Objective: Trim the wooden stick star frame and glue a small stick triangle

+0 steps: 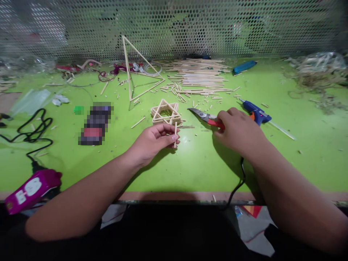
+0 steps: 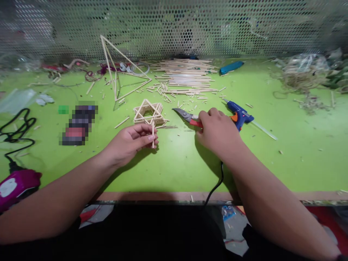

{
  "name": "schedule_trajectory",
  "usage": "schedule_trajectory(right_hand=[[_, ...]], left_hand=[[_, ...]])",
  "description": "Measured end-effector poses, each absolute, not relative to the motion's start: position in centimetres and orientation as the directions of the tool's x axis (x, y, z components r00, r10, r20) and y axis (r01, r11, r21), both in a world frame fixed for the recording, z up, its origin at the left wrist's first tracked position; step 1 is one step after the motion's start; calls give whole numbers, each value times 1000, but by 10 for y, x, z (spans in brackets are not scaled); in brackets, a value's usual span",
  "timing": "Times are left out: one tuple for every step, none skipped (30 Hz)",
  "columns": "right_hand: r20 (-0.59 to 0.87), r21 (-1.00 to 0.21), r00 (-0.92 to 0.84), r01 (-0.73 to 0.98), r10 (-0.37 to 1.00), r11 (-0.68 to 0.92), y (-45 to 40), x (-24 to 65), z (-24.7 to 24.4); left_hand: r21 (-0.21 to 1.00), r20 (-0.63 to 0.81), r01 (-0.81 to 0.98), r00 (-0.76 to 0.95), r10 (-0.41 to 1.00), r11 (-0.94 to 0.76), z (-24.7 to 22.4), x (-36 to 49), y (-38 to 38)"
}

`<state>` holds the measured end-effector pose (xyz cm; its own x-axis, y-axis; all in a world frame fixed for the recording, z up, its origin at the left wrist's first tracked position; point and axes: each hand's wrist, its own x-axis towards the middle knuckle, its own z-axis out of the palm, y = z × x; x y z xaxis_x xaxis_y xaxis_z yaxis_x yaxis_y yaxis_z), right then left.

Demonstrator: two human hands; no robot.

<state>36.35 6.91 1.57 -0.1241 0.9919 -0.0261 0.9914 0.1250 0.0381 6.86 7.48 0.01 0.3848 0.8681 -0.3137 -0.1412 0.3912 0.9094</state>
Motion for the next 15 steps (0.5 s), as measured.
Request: schedule_trajectory(right_hand=[[1, 43, -118, 992, 993, 118, 69, 364, 16], [22, 40, -109, 993, 994, 108, 69, 366, 16], [34, 28, -94, 995, 995, 93, 69, 367, 16], [39, 5, -70, 998, 997, 70, 68, 369, 17], [41, -29, -40, 999, 998, 41, 68, 371, 19], [45, -77, -5, 997, 999, 9, 68, 373, 20], [53, -139, 32, 990, 998, -24, 68, 375, 22], [66, -216, 67, 975, 996, -52, 68, 377, 24], [76, -306, 93, 950, 993, -66, 68, 379, 26], [75, -405, 107, 912, 991, -68, 68, 380, 28], [60, -509, 108, 858, 992, -63, 68, 380, 30], [31, -615, 97, 787, 995, -58, 67, 380, 31], [-5, -715, 79, 697, 997, -59, 66, 379, 32], [-47, -801, 58, 594, 997, -72, 65, 377, 32], [-90, -869, 36, 485, 995, -96, 64, 375, 33]], left_hand=[[915, -307, -133, 386, 870, 382, 0, 69, 75], [920, -298, -128, 383, 874, 370, 1, 69, 75], [926, -290, -126, 373, 881, 357, 1, 68, 75], [931, -279, -124, 359, 890, 342, 2, 68, 75], [938, -268, -122, 343, 900, 325, 2, 67, 76], [945, -256, -115, 323, 911, 306, 3, 67, 76], [953, -243, -103, 304, 921, 285, 3, 66, 76], [960, -231, -85, 291, 928, 265, 3, 66, 76], [967, -221, -61, 287, 932, 248, 3, 65, 75], [972, -216, -29, 295, 931, 235, 3, 65, 74], [975, -216, 17, 317, 923, 222, 4, 64, 73], [977, -211, 76, 353, 912, 197, 5, 64, 71], [979, -192, 146, 404, 894, 144, 6, 63, 68], [975, -153, 217, 478, 865, 53, 8, 62, 66], [959, -100, 273, 571, 815, -74, 9, 61, 64]])
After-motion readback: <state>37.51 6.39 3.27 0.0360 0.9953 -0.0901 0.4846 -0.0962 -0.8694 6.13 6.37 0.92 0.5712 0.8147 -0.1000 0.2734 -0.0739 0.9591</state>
